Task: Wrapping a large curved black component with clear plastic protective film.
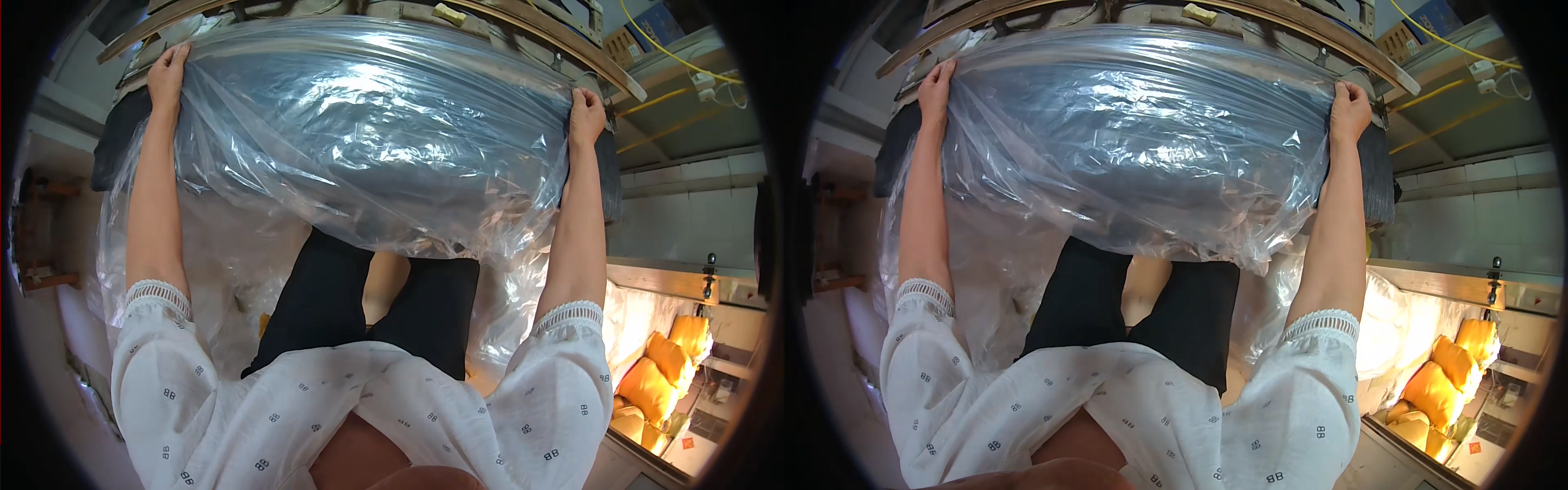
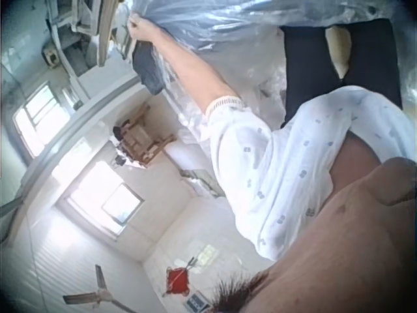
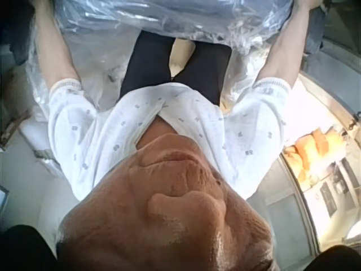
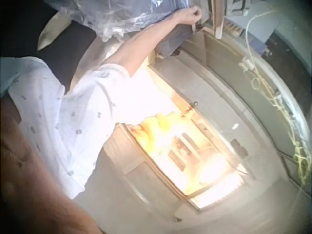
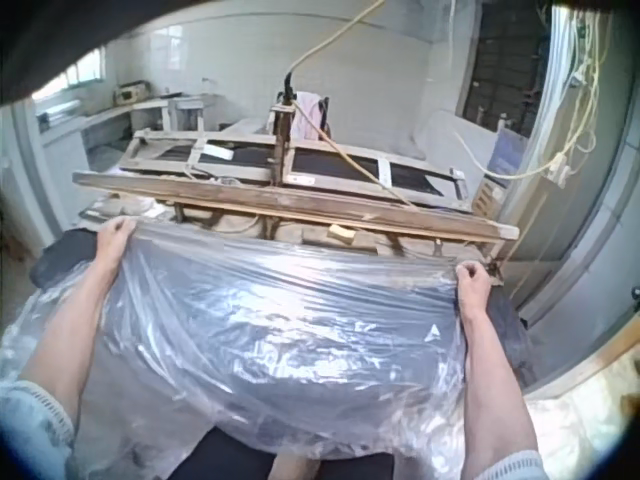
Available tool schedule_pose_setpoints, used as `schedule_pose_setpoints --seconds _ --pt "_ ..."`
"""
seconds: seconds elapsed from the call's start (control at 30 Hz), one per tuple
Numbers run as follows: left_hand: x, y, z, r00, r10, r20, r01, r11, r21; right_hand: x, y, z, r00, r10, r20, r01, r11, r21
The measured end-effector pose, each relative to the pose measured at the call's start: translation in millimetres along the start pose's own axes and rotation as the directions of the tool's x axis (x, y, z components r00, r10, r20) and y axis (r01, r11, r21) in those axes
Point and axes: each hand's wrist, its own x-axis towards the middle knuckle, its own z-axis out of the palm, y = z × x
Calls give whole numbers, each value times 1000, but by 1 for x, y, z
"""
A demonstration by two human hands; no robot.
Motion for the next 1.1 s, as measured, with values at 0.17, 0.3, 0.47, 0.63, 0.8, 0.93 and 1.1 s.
schedule_pose_setpoints --seconds 0.17,0.3,0.47,0.63,0.8,0.93,1.1 --pt "0 19 3 999 -30 42 25 993 118 6 0 -3 994 -14 -107 -21 949 -316" --pt "4 10 -11 1000 4 22 -8 981 194 5 -8 9 988 -2 -153 -46 950 -308" --pt "10 -11 5 994 79 78 -86 991 98 17 19 -6 982 -19 -190 -51 934 -354" --pt "3 2 -15 994 -16 110 11 999 53 11 -6 -4 957 99 -272 -155 968 -195" --pt "7 -16 -26 990 131 59 -139 976 165 22 7 -9 965 176 -196 -206 967 -148" --pt "-18 12 -1 966 207 158 -248 914 321 21 20 -19 955 105 -276 -158 972 -175" --pt "-43 21 -105 983 170 -66 -157 974 161 -66 -42 -28 953 145 265 -263 829 494"
